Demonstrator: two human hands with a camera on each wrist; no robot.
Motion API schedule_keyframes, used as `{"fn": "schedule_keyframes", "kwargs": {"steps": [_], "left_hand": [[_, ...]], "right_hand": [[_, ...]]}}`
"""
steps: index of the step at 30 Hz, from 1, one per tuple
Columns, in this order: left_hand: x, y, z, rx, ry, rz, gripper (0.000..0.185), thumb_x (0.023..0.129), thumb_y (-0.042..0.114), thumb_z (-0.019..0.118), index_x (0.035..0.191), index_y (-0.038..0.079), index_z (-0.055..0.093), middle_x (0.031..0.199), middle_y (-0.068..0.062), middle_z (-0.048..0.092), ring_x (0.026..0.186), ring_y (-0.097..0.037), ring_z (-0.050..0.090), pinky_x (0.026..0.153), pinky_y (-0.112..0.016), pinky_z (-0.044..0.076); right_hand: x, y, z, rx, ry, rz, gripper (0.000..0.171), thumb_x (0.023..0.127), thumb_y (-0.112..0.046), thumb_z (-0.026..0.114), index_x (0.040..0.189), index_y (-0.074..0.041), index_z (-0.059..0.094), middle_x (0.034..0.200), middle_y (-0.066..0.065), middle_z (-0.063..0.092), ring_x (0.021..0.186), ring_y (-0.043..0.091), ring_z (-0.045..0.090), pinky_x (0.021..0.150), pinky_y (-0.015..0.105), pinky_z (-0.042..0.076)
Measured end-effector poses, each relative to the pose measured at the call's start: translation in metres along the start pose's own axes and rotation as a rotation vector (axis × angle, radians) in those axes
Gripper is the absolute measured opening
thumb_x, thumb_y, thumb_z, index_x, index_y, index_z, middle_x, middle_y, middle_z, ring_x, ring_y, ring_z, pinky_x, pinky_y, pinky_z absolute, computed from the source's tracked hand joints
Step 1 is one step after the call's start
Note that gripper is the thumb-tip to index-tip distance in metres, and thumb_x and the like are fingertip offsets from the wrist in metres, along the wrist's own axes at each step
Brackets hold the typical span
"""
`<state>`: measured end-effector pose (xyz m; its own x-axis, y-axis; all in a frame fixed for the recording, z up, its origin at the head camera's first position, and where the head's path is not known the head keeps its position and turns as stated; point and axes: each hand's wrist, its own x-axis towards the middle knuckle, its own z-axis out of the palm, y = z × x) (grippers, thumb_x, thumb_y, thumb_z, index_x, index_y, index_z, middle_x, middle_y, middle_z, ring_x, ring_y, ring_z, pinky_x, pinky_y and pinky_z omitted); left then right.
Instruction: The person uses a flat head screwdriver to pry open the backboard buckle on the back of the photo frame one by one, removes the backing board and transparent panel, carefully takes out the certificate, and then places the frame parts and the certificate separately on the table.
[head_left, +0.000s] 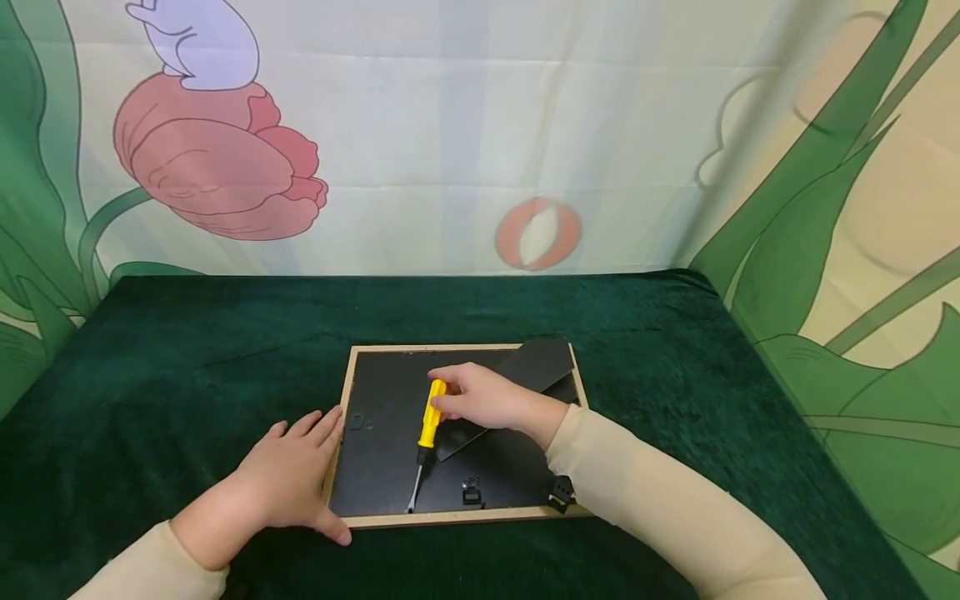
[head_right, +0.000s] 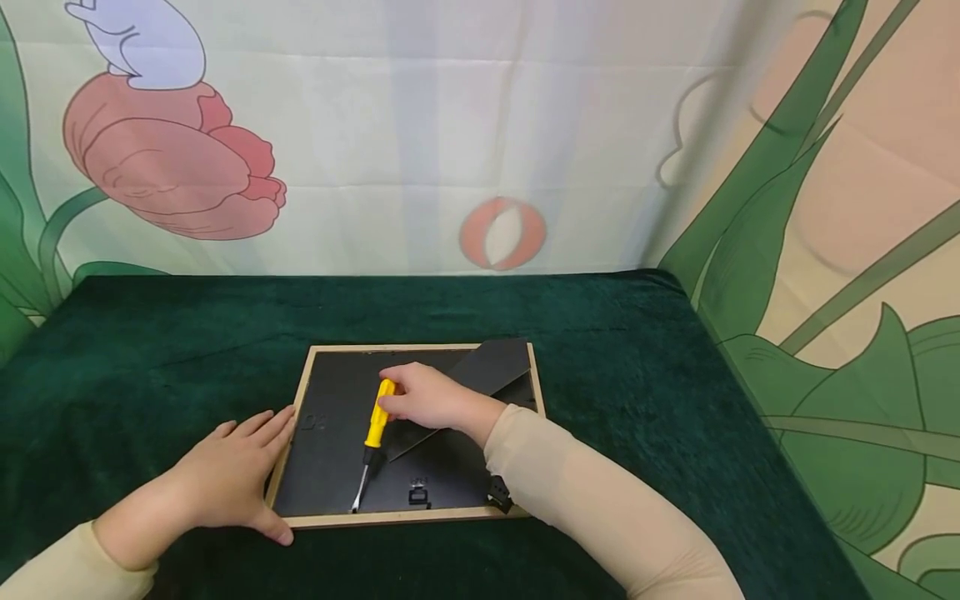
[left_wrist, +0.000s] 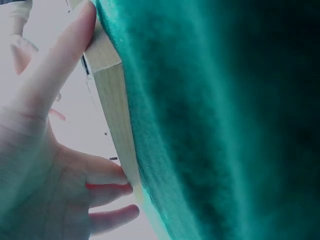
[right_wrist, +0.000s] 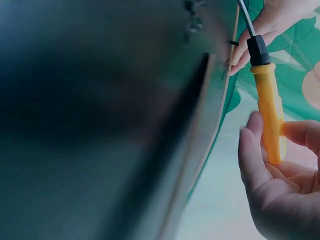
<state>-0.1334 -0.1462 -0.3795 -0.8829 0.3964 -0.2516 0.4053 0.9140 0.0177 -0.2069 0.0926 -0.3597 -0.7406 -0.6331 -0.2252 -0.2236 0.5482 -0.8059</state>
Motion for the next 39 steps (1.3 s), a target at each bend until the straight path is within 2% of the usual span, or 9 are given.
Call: {"fn": "schedule_keyframes", "kwargs": {"steps": [4,8,13,17,20,25,28,39], "left_hand": [[0.001,0.001,0.000,0.025,0.005,0.001,0.130,0.028,0.081,0.053,0.131,0.004,0.030,0.135,-0.013,0.027,0.117,-0.036,0.027,0.088,-0.061,0.017],[0.003,0.000,0.000,0.044,0.002,-0.007,0.131,0.027,0.082,0.052,0.131,0.004,0.031,0.134,-0.013,0.028,0.116,-0.036,0.027,0.088,-0.061,0.017],[0.004,0.000,-0.001,0.046,-0.020,-0.014,0.132,0.026,0.081,0.053,0.129,0.001,0.032,0.133,-0.016,0.028,0.115,-0.037,0.027,0.088,-0.061,0.017],[0.003,-0.001,-0.002,0.037,-0.018,-0.023,0.132,0.026,0.080,0.055,0.129,0.000,0.033,0.133,-0.017,0.028,0.115,-0.037,0.028,0.088,-0.060,0.017],[0.003,-0.001,-0.002,0.027,-0.011,-0.021,0.132,0.026,0.079,0.056,0.129,0.000,0.032,0.133,-0.017,0.028,0.115,-0.036,0.028,0.089,-0.060,0.018],[0.003,0.001,-0.002,0.015,-0.004,-0.013,0.132,0.026,0.078,0.056,0.130,0.000,0.031,0.133,-0.017,0.027,0.116,-0.037,0.027,0.089,-0.059,0.018],[0.002,0.001,-0.002,0.016,-0.002,-0.015,0.132,0.026,0.078,0.057,0.130,0.000,0.031,0.133,-0.017,0.027,0.116,-0.037,0.027,0.089,-0.059,0.019],[0.002,0.002,-0.002,0.000,-0.002,-0.014,0.132,0.027,0.076,0.059,0.129,-0.002,0.030,0.134,-0.018,0.026,0.115,-0.036,0.028,0.090,-0.058,0.020]], "right_hand": [[0.000,-0.015,0.003,-0.153,-0.015,-0.064,0.047,0.085,-0.014,0.051,0.127,-0.001,0.035,0.090,0.002,0.058,0.075,0.013,0.058,0.066,0.016,0.045],[-0.003,-0.029,0.008,-0.313,0.005,-0.152,0.047,0.085,-0.017,0.051,0.128,-0.005,0.035,0.073,-0.003,0.054,0.059,0.010,0.050,0.054,0.015,0.041],[-0.014,-0.040,0.015,-0.386,0.010,-0.242,0.046,0.086,-0.018,0.050,0.127,-0.011,0.033,0.060,-0.004,0.047,0.048,0.009,0.041,0.046,0.017,0.038],[-0.019,-0.044,0.020,-0.373,-0.005,-0.295,0.042,0.087,-0.018,0.047,0.126,-0.013,0.031,0.060,-0.005,0.046,0.043,0.009,0.040,0.043,0.018,0.037],[-0.020,-0.042,0.018,-0.330,-0.009,-0.285,0.040,0.088,-0.017,0.046,0.124,-0.014,0.032,0.060,-0.003,0.045,0.043,0.010,0.039,0.043,0.019,0.037],[-0.018,-0.028,0.012,-0.205,-0.014,-0.205,0.038,0.088,-0.015,0.045,0.124,-0.014,0.033,0.075,-0.002,0.051,0.061,0.011,0.052,0.053,0.018,0.042],[-0.015,-0.021,0.010,-0.163,-0.026,-0.189,0.038,0.088,-0.015,0.044,0.124,-0.014,0.032,0.084,-0.002,0.053,0.073,0.012,0.055,0.061,0.019,0.045],[-0.009,-0.018,0.010,-0.132,0.001,-0.191,0.033,0.088,-0.014,0.045,0.120,-0.014,0.036,0.085,-0.001,0.052,0.076,0.016,0.056,0.068,0.017,0.044]]}}
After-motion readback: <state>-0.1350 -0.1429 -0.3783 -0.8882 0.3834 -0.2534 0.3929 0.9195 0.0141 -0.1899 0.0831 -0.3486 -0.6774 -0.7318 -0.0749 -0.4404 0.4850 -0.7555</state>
